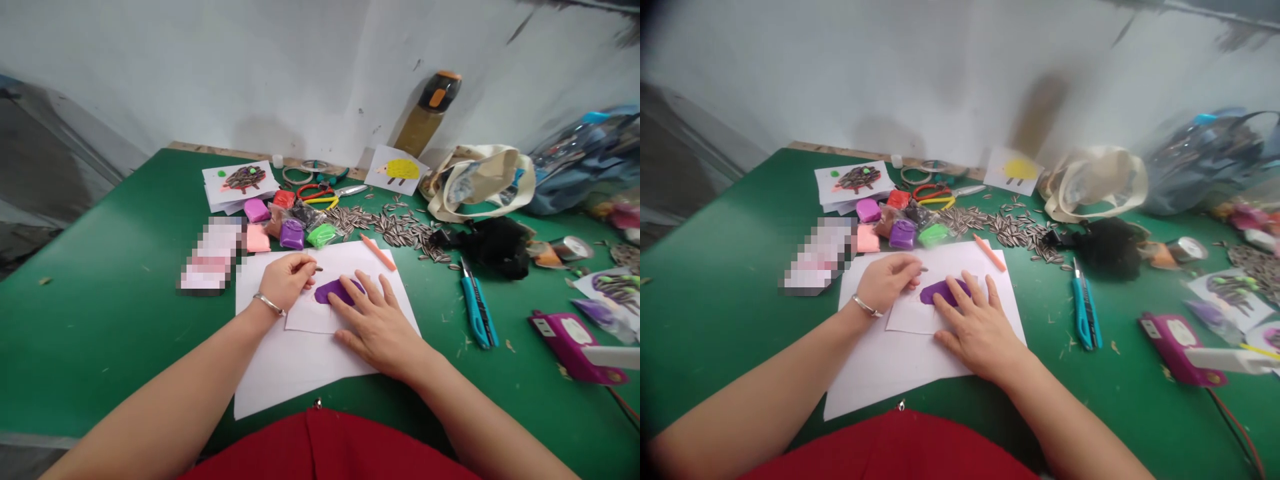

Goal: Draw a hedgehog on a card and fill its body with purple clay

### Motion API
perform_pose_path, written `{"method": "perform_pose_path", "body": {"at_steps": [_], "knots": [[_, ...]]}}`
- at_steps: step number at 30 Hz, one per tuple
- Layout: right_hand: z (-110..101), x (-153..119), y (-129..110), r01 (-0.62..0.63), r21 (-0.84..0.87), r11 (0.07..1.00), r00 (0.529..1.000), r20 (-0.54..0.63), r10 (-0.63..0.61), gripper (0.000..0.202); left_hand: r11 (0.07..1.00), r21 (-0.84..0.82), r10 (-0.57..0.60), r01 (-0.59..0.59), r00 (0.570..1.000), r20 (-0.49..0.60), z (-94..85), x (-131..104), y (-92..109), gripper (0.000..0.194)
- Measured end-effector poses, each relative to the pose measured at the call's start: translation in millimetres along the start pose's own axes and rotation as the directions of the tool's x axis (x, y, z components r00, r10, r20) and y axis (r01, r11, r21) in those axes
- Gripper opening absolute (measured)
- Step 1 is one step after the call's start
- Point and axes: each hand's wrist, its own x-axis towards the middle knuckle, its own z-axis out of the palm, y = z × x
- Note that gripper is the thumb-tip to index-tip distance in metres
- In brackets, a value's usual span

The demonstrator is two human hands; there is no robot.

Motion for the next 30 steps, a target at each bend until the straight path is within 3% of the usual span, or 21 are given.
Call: {"method": "perform_pose_path", "body": {"at_steps": [6,30], "knots": [[-4,-1,2,-0.011,-0.005,1.000,0.999,-0.052,0.011,0.051,1.000,0.014,0.003,-0.003,1.000,-0.002,0.1,0,-2,0.026],[-8,6,13,-0.034,0.064,0.997,0.997,-0.072,0.039,0.043,0.995,0.099,0.020,-0.023,0.999,0.032,1.5,-2,0,0.022]]}}
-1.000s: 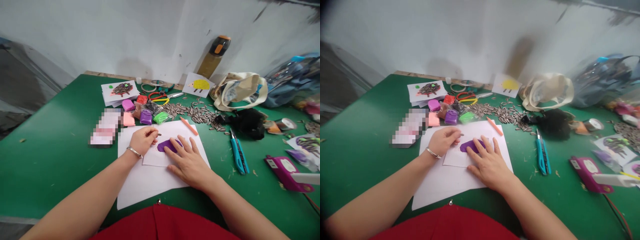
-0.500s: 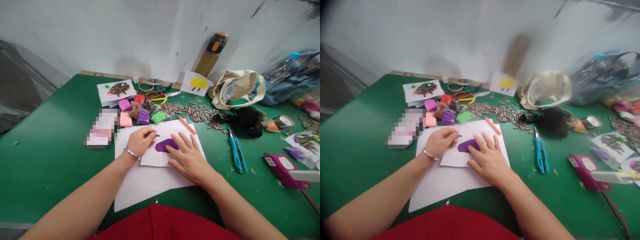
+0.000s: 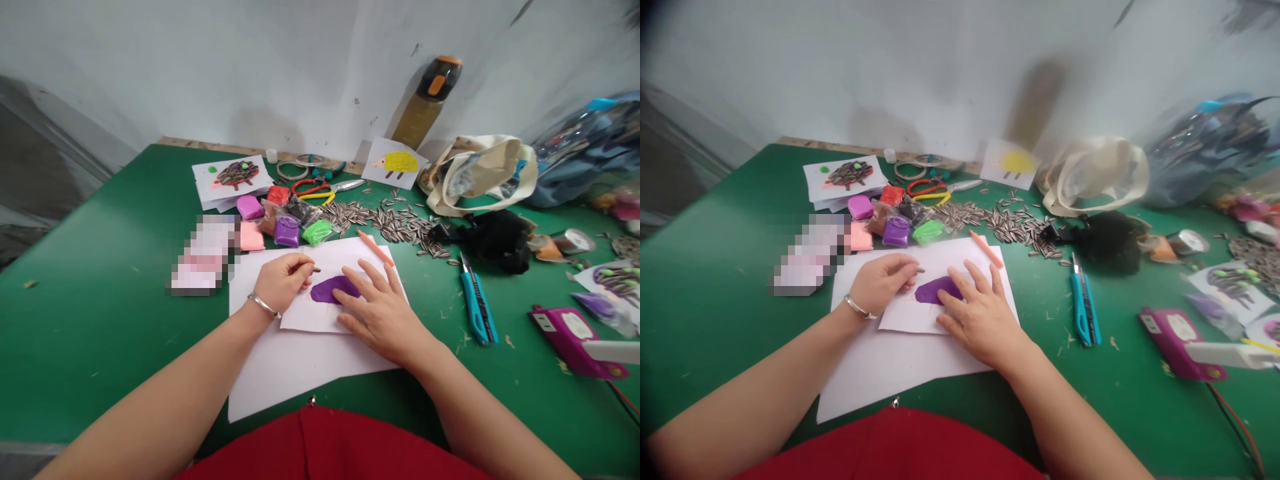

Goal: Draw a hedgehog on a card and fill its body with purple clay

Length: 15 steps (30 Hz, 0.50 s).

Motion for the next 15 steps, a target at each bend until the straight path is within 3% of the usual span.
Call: {"method": "perform_pose_path", "body": {"at_steps": [6,12,15], "knots": [[-4,-13,16,-0.039,0.019,0.999,0.999,0.006,0.039,0.047,1.000,0.002,-0.005,0.005,1.000,-0.006,-0.8,0,1,0.020],[-2,-32,22,-0.007,-0.039,0.999,0.993,0.114,0.011,0.048,1.000,0.019,-0.007,0.007,1.000,-0.002,-1.2,1,0,0.019],[0,-33,19,-0.011,-0.055,0.998,0.997,0.079,0.015,0.048,1.000,0.028,0.000,0.000,1.000,0.004,-0.8,1,-2,0.020]]}}
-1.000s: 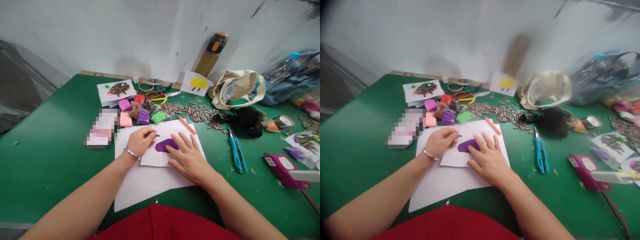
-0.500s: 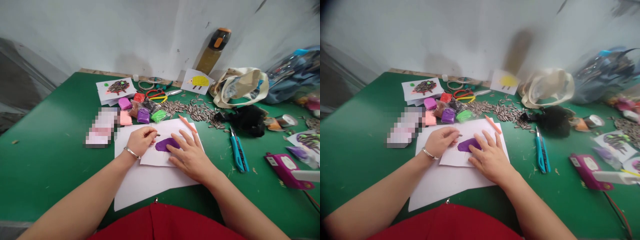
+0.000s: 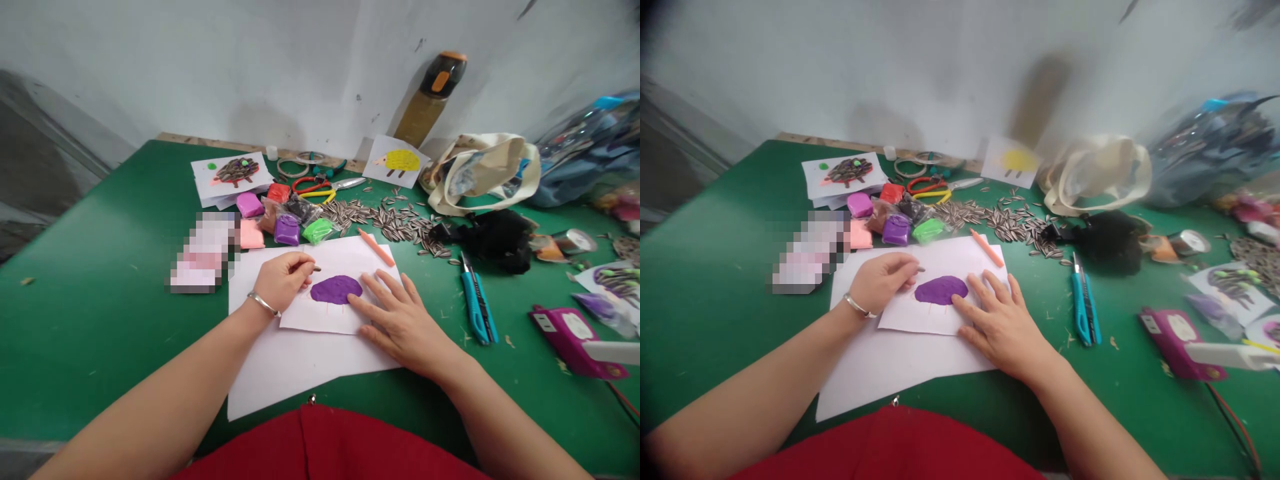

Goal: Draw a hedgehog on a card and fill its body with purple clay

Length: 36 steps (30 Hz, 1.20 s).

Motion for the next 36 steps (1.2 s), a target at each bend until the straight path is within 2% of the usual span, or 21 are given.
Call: {"method": "perform_pose_path", "body": {"at_steps": [4,14,22,26,36], "knots": [[0.7,1.2,-3.7,0.028,0.004,1.000,0.998,-0.064,-0.027,0.047,1.000,-0.027,-0.010,0.010,1.000,-0.005,1.0,-0.3,-0.8,0.021],[-2.1,4.9,-10.3,0.057,0.037,0.998,0.996,-0.072,-0.055,0.040,0.999,-0.032,-0.015,0.015,1.000,-0.004,1.0,1.2,-2.4,0.020],[2.4,0.8,-1.5,0.003,0.102,0.995,0.986,-0.166,0.014,0.037,1.000,-0.005,-0.016,0.016,1.000,0.001,0.1,-0.4,1.2,0.019],[2.3,1.8,-1.9,0.024,0.139,0.990,0.988,-0.151,-0.003,0.034,1.000,-0.010,-0.004,0.004,1.000,-0.005,0.2,-0.5,1.6,0.018],[2.9,5.1,-1.1,0.093,0.172,0.981,0.972,-0.230,-0.052,0.030,0.999,-0.024,-0.038,0.038,0.999,-0.001,1.1,0.1,1.4,0.021]]}}
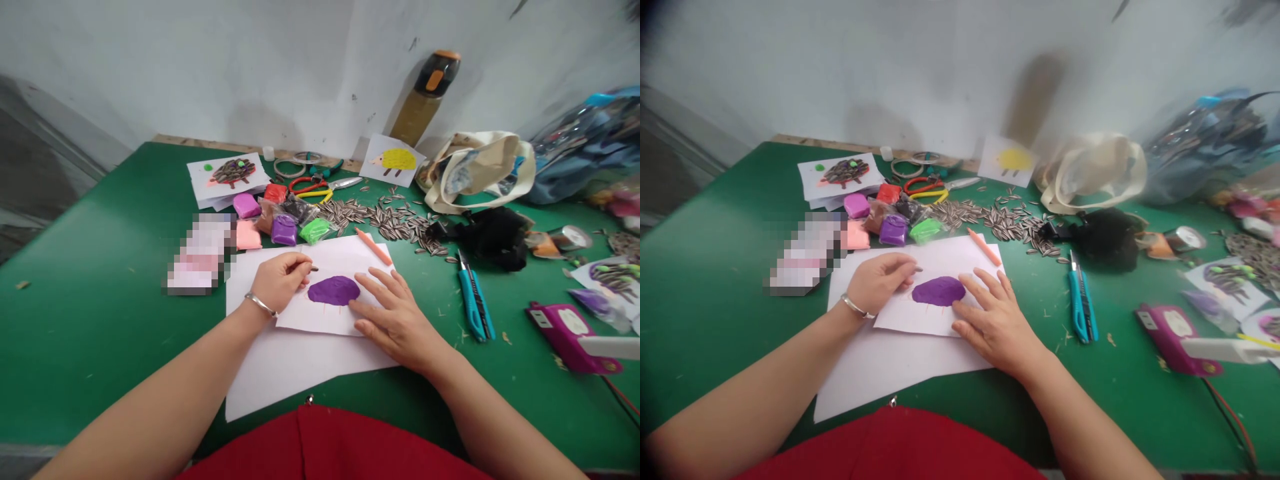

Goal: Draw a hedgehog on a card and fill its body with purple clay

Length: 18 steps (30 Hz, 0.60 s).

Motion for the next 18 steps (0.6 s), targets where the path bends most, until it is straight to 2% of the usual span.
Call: {"method": "perform_pose_path", "body": {"at_steps": [3,11,15,18], "knots": [[0.0,0.1,-0.7,0.000,0.004,1.000,1.000,-0.020,0.000,0.032,1.000,-0.001,0.001,-0.001,1.000,0.001,0.3,0.7,-1.6,0.021],[3.9,2.1,-2.3,0.008,-0.019,1.000,1.000,0.022,-0.008,0.030,0.999,0.022,0.031,-0.031,1.000,0.001,-0.3,-0.4,-1.0,0.025],[6.0,3.5,-3.0,-0.007,-0.062,0.998,1.000,0.018,0.008,0.043,0.999,0.020,0.032,-0.032,0.999,0.006,0.1,0.6,-1.4,0.025],[8.0,4.8,-3.3,-0.024,-0.105,0.994,0.998,0.060,0.030,0.047,0.999,0.037,0.032,-0.032,0.999,0.006,0.6,1.5,-2.0,0.025]]}}
